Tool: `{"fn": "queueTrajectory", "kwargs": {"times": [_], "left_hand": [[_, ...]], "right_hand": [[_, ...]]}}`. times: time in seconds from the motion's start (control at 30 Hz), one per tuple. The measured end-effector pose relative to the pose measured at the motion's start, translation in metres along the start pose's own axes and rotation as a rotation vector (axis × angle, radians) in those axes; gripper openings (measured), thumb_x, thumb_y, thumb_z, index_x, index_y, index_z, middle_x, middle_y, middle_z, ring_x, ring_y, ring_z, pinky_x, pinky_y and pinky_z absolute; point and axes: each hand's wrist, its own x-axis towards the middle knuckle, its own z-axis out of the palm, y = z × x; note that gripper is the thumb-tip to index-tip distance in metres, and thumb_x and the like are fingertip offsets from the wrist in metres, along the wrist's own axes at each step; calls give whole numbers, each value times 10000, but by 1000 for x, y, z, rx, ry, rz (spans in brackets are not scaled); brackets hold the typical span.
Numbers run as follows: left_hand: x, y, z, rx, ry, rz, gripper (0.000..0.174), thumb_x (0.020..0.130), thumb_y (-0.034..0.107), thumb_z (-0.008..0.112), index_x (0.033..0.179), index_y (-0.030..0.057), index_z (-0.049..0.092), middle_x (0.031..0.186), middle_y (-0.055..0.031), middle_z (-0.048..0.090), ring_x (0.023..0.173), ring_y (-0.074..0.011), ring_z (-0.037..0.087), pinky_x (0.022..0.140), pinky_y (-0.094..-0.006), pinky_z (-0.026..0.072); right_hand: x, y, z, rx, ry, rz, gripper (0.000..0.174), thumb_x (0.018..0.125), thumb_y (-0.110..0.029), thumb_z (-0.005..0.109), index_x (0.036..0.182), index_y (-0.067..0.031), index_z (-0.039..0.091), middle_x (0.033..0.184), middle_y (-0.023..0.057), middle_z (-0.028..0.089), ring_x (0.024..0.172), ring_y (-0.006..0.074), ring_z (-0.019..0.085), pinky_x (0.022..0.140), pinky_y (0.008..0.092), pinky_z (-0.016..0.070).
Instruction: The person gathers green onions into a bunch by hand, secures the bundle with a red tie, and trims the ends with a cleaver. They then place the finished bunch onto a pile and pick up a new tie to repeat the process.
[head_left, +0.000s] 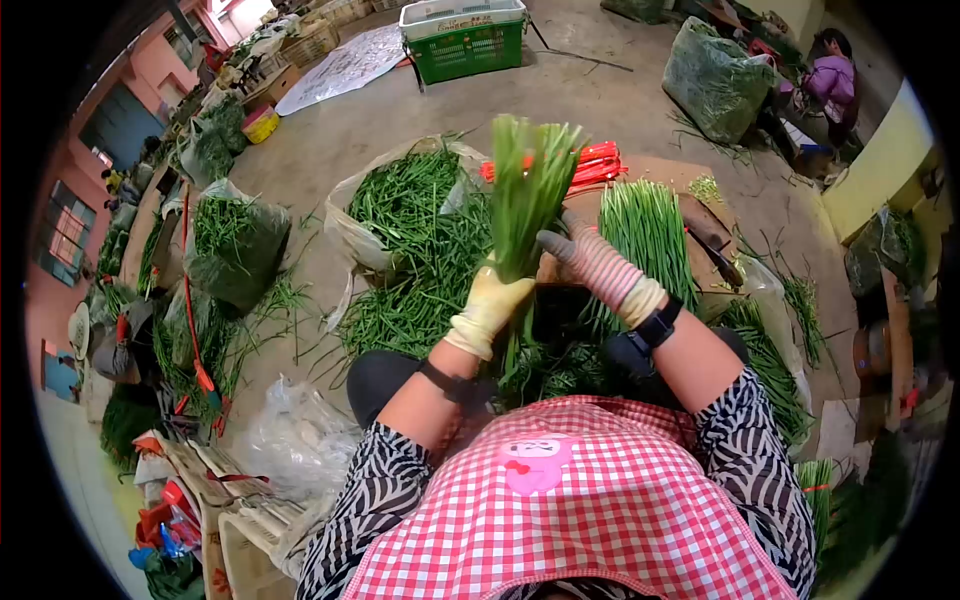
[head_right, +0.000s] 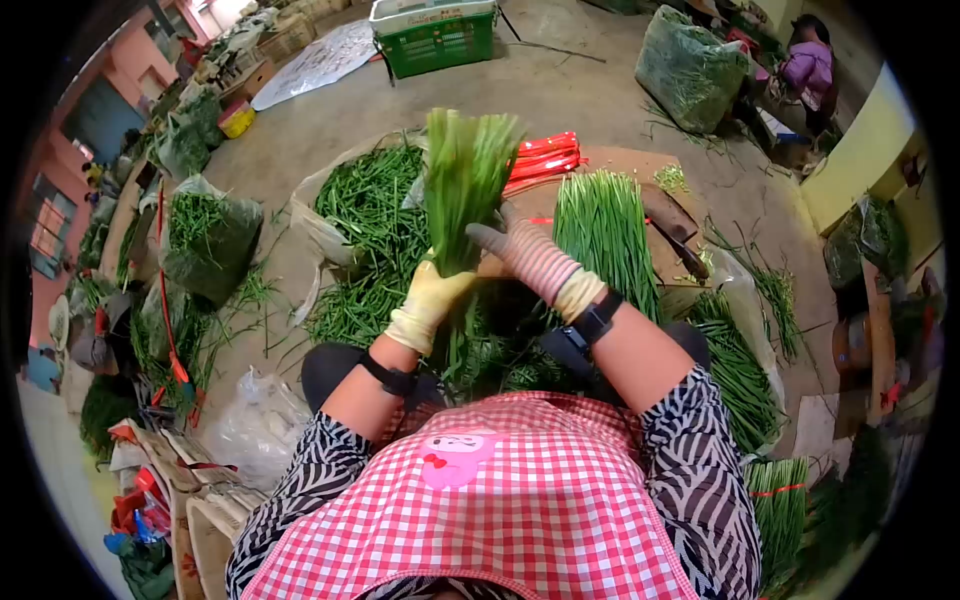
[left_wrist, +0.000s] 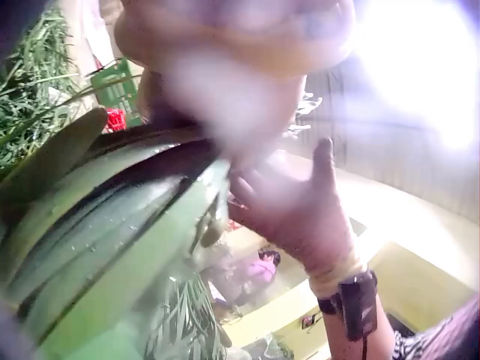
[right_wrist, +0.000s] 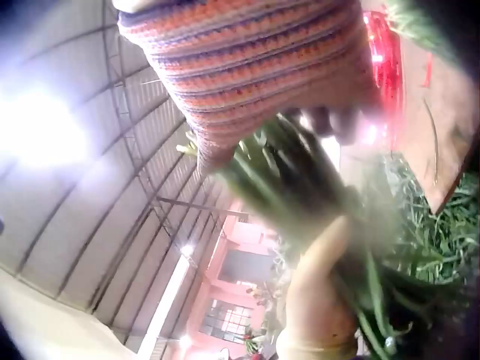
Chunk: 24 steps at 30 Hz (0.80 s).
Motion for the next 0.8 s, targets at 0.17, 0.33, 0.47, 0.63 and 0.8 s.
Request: {"fn": "queueTrajectory", "kwargs": {"times": [0.17,0.33,0.47,0.63,0.8], "left_hand": [[1,-8,57,852,260,392,426,888,264,746,1185,-4,597,933,-252,692,775,-433,688,685,-495,573],[-19,36,62,821,63,530,1187,798,421,842,1608,-106,153,1094,-286,674,910,-381,702,787,-430,580],[-38,41,31,60,-180,217,777,922,26,724,1598,4,341,1349,-141,640,1219,-224,632,1001,-400,551],[2,11,-69,124,-721,-593,483,1058,337,583,1390,-11,631,1167,-202,730,1159,-251,694,978,-381,563],[13,-3,-68,7,-744,-219,932,977,472,679,1670,66,205,1666,-155,374,1515,-265,395,1254,-440,324]], "right_hand": [[4,14,13,378,163,262,502,904,-351,809,1231,-4,650,935,47,718,720,150,652,629,335,554],[-11,5,-12,546,149,254,281,897,-223,745,1093,-24,718,915,39,718,786,156,676,760,315,571],[-26,-18,-42,634,-7,280,317,879,-269,777,1084,-33,722,954,64,733,835,175,711,751,297,583],[-42,-38,-78,679,-156,358,495,882,-268,768,1268,-2,610,1045,99,717,829,244,749,803,402,650],[-53,-56,-70,566,-324,359,770,837,-356,793,1463,-5,516,1047,75,705,830,169,705,792,373,615]]}}
